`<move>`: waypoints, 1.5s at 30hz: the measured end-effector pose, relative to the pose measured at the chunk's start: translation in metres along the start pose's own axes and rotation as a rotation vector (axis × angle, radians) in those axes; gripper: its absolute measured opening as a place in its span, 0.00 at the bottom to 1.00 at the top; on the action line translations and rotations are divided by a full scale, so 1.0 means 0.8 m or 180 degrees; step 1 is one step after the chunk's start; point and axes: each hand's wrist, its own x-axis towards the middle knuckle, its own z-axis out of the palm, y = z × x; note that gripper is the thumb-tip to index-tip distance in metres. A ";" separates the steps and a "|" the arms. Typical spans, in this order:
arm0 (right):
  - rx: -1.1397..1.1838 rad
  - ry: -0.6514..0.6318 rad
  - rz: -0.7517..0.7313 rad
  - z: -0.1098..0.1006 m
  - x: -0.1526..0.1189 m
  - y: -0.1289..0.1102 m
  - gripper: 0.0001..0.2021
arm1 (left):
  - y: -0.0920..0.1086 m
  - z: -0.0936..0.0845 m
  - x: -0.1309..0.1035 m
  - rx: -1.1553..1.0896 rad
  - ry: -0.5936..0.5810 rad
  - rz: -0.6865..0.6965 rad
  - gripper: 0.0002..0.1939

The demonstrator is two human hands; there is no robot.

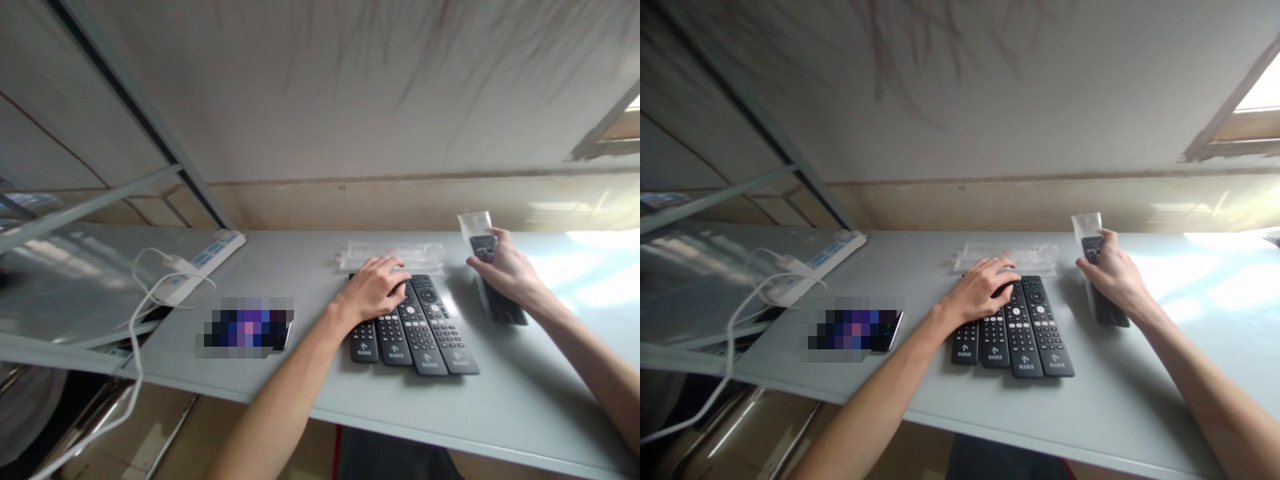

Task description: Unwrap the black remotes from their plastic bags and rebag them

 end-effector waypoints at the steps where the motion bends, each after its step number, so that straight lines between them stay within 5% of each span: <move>1: -0.0389 -0.0143 -0.0151 -0.001 -0.001 0.003 0.43 | 0.000 0.001 -0.001 -0.0056 -0.0097 -0.0053 0.18; 8: -0.1572 -0.0841 -0.0347 -0.010 -0.022 -0.014 0.50 | -0.002 -0.001 -0.001 -0.0246 -0.0542 -0.0236 0.26; 14: -0.1915 -0.1308 -0.1051 -0.033 -0.017 0.023 0.51 | 0.003 -0.009 0.002 -0.0245 -0.0703 -0.0329 0.27; 17: -0.2056 -0.1105 -0.1012 -0.033 -0.019 0.020 0.50 | 0.001 -0.009 0.002 -0.0235 -0.0746 -0.0327 0.27; 20: -0.2091 -0.0737 -0.1091 -0.021 -0.031 -0.017 0.50 | -0.002 -0.006 0.001 -0.0225 -0.0738 -0.0294 0.28; 24: -0.1788 -0.0490 -0.1722 0.008 -0.051 -0.073 0.33 | -0.004 -0.003 0.001 -0.0155 -0.0728 -0.0310 0.30; 26: -0.1654 -0.0512 -0.1862 0.022 -0.054 -0.082 0.33 | -0.003 -0.004 0.001 -0.0152 -0.0758 -0.0297 0.30; 35: -0.1630 -0.0876 -0.2111 0.052 -0.031 -0.035 0.29 | 0.002 -0.010 0.001 -0.0333 -0.0764 -0.0256 0.30; 39: -0.1439 -0.0698 -0.2149 0.051 -0.026 -0.034 0.20 | 0.003 -0.010 0.001 -0.0354 -0.0754 -0.0313 0.29; 45: -0.1384 -0.0361 -0.2007 0.039 -0.026 -0.034 0.18 | 0.005 -0.011 0.002 -0.0242 -0.0743 -0.0303 0.30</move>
